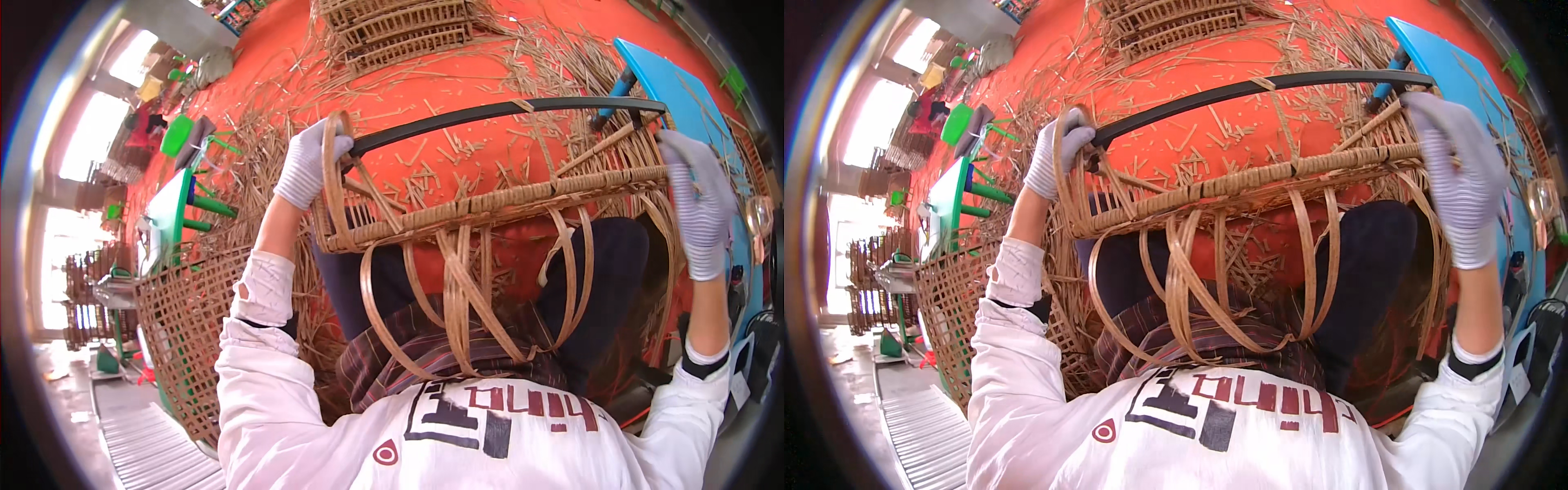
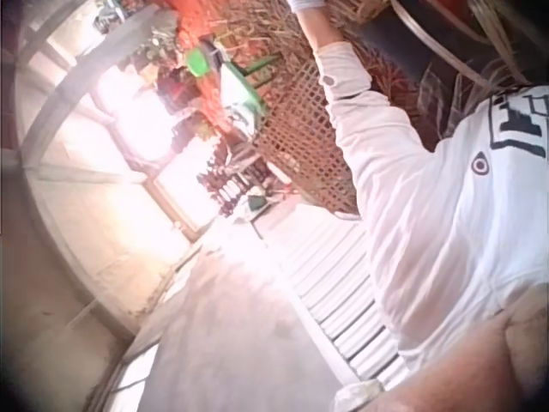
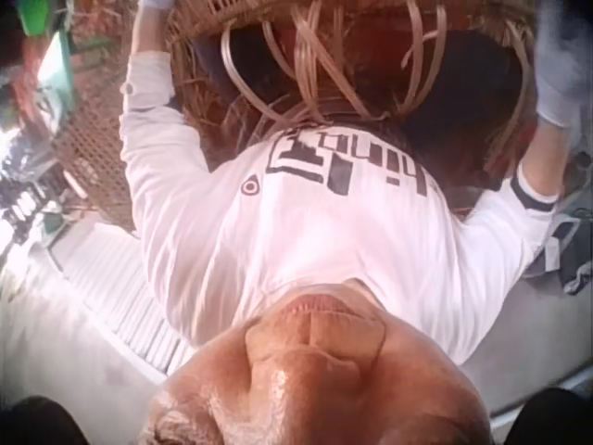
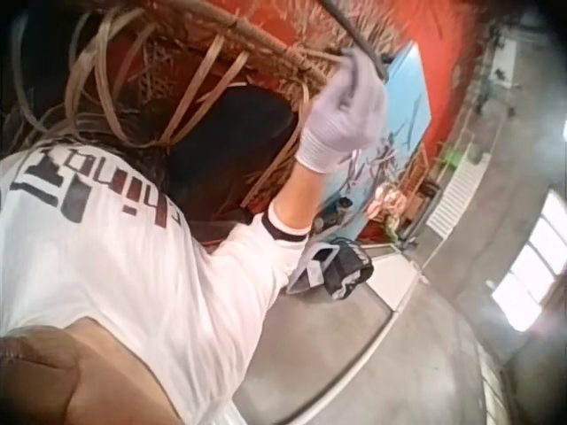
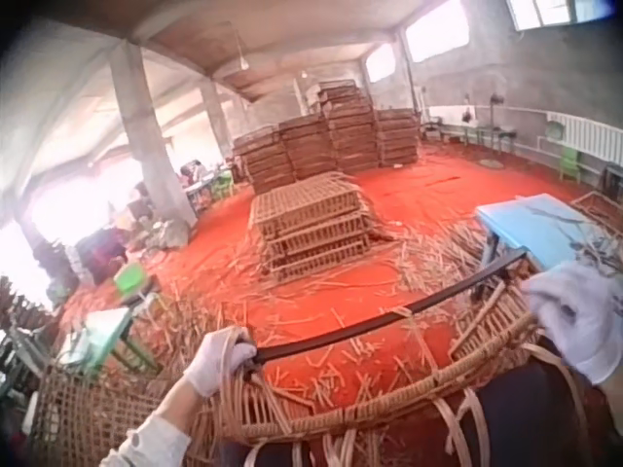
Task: The recorder is weaving and stapling bamboo strips to construct or repair a furniture piece.
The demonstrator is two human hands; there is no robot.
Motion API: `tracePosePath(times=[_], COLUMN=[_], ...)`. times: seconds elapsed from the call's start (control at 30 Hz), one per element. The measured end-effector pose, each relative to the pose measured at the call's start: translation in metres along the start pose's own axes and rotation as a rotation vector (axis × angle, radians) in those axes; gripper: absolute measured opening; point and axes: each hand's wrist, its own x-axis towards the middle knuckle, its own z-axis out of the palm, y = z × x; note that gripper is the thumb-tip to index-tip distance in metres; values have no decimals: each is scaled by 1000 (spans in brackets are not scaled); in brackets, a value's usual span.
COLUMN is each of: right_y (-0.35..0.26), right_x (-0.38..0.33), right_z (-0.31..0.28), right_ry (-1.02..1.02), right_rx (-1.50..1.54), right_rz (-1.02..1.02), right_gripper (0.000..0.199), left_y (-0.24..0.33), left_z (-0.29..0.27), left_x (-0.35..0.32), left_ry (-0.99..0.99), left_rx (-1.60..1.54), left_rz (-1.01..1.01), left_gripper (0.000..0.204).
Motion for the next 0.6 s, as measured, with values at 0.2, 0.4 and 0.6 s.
tracePosePath(times=[0.2, 0.4, 0.6], right_y=[-97, -162, -174], right_x=[57, 76, 79], right_z=[92, 193, 230], right_ry=[-53, -326, -291], right_rx=[282, 472, 216], right_rz=[-408, -134, -274], right_gripper=[18, 16, 24], left_y=[0, -2, 0], left_z=[4, 8, 7], left_x=[11, 10, 15], left_ry=[26, 49, 72], left_rx=[80, -27, 47], left_rz=[0, 10, 86], left_gripper=[24, 19, 24])
